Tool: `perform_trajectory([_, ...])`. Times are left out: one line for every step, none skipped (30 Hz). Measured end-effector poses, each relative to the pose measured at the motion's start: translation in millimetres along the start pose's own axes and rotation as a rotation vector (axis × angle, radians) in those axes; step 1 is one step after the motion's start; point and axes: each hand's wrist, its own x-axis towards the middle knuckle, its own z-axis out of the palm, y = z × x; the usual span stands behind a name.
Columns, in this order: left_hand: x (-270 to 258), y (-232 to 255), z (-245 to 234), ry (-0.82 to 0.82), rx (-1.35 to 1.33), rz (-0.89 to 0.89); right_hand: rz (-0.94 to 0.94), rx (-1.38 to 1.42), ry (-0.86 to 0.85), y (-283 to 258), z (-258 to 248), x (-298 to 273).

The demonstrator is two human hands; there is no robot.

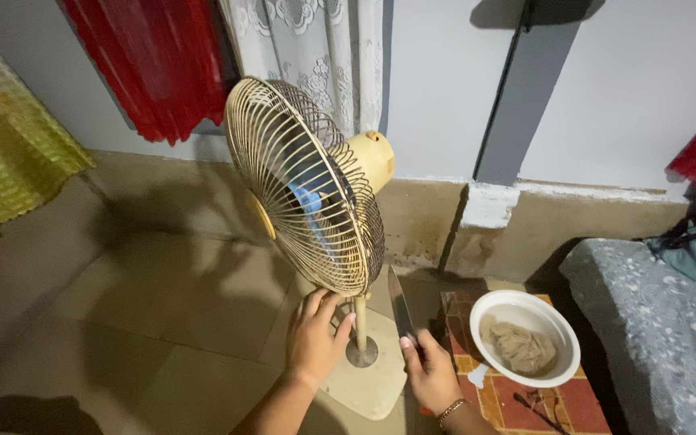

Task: The person uses a knife to cut plastic ties from a standing fan's grille and then uses their hands to reattach and secure the grille components.

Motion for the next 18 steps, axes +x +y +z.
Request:
perform_trajectory([1, 1, 2, 0.017, 0.029, 0.015, -0.018, 0.004, 0.000, -3, 1, -1])
perform_trajectory([1, 0, 3, -0.019, 0.017, -0.039, -0.035, 0.008, -0.001, -6, 2, -2])
perform_trajectory([1, -1, 4, -0.055, 0.005, -0.092, -0.007, 0.015, -0.001, -8, 2, -2])
perform_trajectory([3, -2, 4, -0.088, -0.005, -0.144, 0.018, 0.023, 0.000, -10, 3, 1])
perform_trajectory([4, -4, 2, -0.007, -0.050, -0.129, 0.043, 0.031, 0.001, -12, 4, 1])
perform_trajectory([6, -6, 2, 0.074, -0.094, -0.111, 0.011, 0.009, 0.006, -12, 3, 1])
perform_trajectory([8, -7, 2, 0.156, -0.139, -0.093, -0.021, -0.013, 0.012, -11, 1, 1])
perform_trajectory([11, -9, 2, 0.181, -0.179, -0.100, -0.051, -0.035, 0.016, -11, 0, 0])
perform_trajectory([13, -11, 2, 0.205, -0.218, -0.107, -0.076, -0.076, 0.025, -12, -2, -2])
perform_trajectory([15, -13, 4, 0.230, -0.258, -0.113, -0.103, -0.115, 0.035, -11, -5, -4])
perform_trajectory([15, -13, 7, 0.225, -0.351, -0.186, -0.129, -0.154, 0.044, -12, -6, -5])
perform_trajectory([17, -13, 13, 0.219, -0.445, -0.259, -0.117, -0.201, 0.035, -13, -7, -7])
perform_trajectory([18, -13, 18, 0.211, -0.540, -0.332, -0.104, -0.248, 0.027, -14, -8, -8])
perform_trajectory([18, -13, 23, 0.197, -0.690, -0.495, -0.087, -0.294, 0.016, -15, -9, -11])
perform_trajectory([21, -13, 27, 0.182, -0.837, -0.660, -0.053, -0.341, -0.002, -16, -10, -13])
perform_trajectory([22, -12, 30, 0.167, -0.981, -0.828, -0.019, -0.387, -0.023, -17, -10, -14])
perform_trajectory([22, -10, 32, 0.106, -1.075, -0.862, 0.015, -0.433, -0.045, -18, -10, -16])
perform_trajectory([21, -9, 34, 0.045, -1.171, -0.893, 0.031, -0.448, -0.055, -17, -9, -18])
